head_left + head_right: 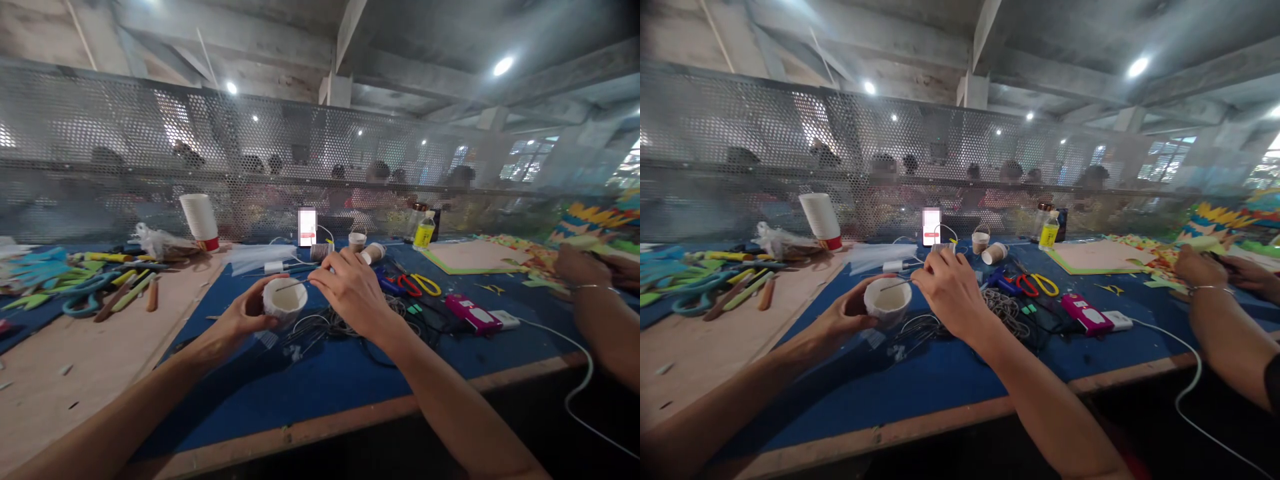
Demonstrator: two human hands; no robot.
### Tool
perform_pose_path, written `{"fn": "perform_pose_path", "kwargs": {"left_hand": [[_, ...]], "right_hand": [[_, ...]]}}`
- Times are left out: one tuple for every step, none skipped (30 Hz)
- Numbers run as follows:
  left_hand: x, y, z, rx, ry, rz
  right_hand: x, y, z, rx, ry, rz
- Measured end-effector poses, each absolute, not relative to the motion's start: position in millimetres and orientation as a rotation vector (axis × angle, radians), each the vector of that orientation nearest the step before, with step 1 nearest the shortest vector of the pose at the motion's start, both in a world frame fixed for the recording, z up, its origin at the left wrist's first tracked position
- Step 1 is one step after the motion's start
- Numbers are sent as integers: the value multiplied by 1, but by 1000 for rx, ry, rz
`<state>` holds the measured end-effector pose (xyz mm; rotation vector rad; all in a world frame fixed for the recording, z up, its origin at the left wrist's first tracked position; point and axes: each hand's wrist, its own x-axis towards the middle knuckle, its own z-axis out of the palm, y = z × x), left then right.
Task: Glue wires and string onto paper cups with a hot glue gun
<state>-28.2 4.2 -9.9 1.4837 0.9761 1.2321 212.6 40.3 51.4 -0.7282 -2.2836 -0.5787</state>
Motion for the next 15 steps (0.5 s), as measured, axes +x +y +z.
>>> {"fn": "perform_pose_path", "kwargs": {"left_hand": [[-28,4,-10,1473,961,1227],[-28,4,-10,1468,947,1219],[-28,4,-10,1468,938,1211],[-28,4,-11,1473,933,1202],[-28,4,-11,1477,932,1191],[-29,4,-11,1481,931,1181],[-29,4,-12,1481,929,1170],[-29,3,-12,1477,926,1158],[-28,3,-11,1472,918,1147],[-28,2,-11,1467,909,1140],[-28,2,-10,1463,902,1136],[-27,1,-9,1459,895,1133],[-27,0,-9,1455,889,1128],[-27,-1,-8,1451,885,1122],[-27,-2,-7,1446,882,1113]], "right_hand": [[212,40,51,-727,-2283,-582],[212,40,51,-726,-2284,-586],[211,40,51,-726,-2283,-590],[211,40,50,-728,-2282,-592],[211,40,50,-732,-2282,-593],[210,40,50,-735,-2282,-591],[210,40,50,-738,-2283,-587],[210,40,50,-741,-2283,-583],[210,39,50,-742,-2283,-580],[210,39,50,-741,-2284,-579],[210,39,50,-739,-2281,-580],[210,39,50,-735,-2279,-579],[210,40,49,-732,-2276,-576],[210,40,49,-729,-2273,-569],[210,40,49,-728,-2270,-561]]}}
